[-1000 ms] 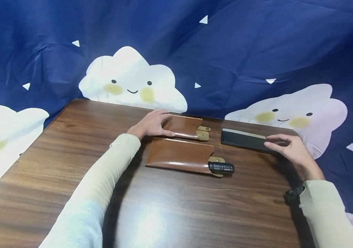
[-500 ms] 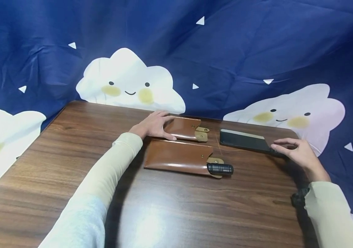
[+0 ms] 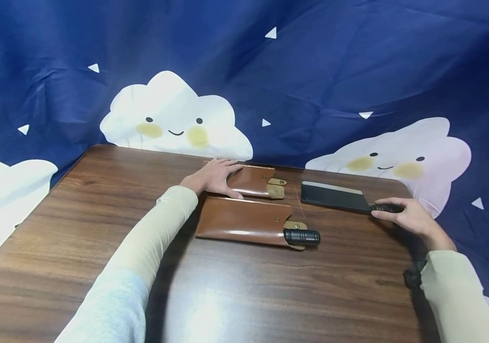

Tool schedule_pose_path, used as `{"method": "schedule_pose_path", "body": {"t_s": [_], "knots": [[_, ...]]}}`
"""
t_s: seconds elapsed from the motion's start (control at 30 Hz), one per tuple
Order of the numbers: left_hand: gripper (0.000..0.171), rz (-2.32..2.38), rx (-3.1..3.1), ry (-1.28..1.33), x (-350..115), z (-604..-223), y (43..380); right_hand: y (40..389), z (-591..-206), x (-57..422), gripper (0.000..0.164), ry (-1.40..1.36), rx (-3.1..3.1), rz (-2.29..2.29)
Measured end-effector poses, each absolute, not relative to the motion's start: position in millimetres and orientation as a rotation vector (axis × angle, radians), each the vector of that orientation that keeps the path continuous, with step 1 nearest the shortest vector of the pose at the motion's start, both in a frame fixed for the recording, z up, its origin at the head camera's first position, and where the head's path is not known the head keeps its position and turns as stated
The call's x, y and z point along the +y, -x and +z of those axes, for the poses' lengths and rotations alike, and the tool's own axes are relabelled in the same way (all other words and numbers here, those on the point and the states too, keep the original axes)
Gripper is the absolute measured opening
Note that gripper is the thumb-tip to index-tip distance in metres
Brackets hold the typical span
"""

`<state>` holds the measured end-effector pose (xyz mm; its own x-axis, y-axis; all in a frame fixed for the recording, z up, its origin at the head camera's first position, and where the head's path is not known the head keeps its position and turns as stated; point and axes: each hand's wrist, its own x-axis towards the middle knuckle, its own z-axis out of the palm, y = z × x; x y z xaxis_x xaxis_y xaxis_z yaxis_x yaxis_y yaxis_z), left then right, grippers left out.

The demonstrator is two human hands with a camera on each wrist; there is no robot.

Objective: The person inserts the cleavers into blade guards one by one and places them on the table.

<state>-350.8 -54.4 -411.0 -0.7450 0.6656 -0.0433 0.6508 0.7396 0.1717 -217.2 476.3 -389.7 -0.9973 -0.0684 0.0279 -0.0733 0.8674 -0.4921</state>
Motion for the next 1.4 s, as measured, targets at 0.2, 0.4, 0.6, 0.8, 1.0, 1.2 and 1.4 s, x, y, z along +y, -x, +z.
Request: {"method": "schedule_pose_path", "body": {"t_s": [0.2,0.4,0.6,0.8,1.0,1.2,1.4], "knots": [[0.107,0.236,2.839,-1.074,-55,-413,352,221,-393,479,0.046,-0.189,-3.014,0.854],[0.105,0.24,2.858,-1.061,-52,-414,352,220,-394,480,0.047,-0.156,-2.996,0.835],[0.102,0.294,2.849,-1.087,-51,-412,351,213,-385,479,0.052,-0.041,-3.033,0.924],[0.1,0.296,2.869,-1.083,-52,-408,349,209,-380,474,0.052,0.007,-2.993,1.038],[0.098,0.33,2.924,-1.142,-53,-401,347,205,-376,471,0.052,0.044,-2.965,1.128],[0.099,0.359,2.952,-1.159,-55,-396,341,202,-375,468,0.049,0.014,-2.908,1.101],[0.099,0.372,2.971,-1.18,-60,-392,334,196,-374,465,0.048,0.013,-2.875,1.177]]}}
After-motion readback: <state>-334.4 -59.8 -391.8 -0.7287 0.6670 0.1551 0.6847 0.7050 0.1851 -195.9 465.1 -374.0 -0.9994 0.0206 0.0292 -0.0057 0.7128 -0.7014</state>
